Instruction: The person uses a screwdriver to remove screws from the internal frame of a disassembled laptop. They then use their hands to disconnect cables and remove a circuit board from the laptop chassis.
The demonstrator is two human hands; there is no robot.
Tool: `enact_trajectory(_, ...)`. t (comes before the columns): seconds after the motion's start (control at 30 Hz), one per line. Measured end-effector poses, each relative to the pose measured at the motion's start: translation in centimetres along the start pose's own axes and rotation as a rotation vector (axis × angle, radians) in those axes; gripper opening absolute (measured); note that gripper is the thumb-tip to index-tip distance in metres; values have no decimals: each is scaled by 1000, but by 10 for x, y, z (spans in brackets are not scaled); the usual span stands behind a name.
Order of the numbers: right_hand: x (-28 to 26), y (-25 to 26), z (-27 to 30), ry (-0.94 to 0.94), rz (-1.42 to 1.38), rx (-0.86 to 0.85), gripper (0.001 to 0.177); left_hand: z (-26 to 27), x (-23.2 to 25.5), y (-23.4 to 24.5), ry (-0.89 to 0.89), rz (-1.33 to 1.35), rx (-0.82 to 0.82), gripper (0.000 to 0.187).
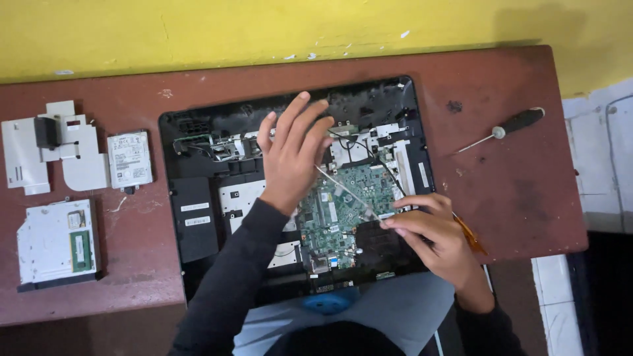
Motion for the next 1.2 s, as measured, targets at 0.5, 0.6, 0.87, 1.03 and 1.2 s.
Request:
enact_trajectory(0.5, 35, 19, -13, -201, -63, 14, 21, 70, -2, 73, 145, -30, -846, 67)
enact_trajectory(0.6, 41, 24, -39, -233, 20, -17, 23, 60, -3, 79, 343, 63, -934, 66)
enact_trajectory(0.87, 25, -20, -84, -188, 128, -298, 31, 13, 7, 69, 492, 325, -823, 86)
enact_trajectory(1.03, 39, -58, -57, -264, 277, -526, 51, 16, 0, 16, 352, 246, -606, 55)
enact_trajectory(1.2, 45, -60, -49, -308, 280, -489, 59, 26, 2, -38, 246, 116, -601, 53)
Point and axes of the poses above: each hand's wrist, its own z-axis away from the middle knuckle, its own y-axis out of the back of the hand, x = y × z, the point moved 9 cm from there along -z, towards the middle knuckle, and after that the axes turned 5 degrees about z, right-handed, at the moved point
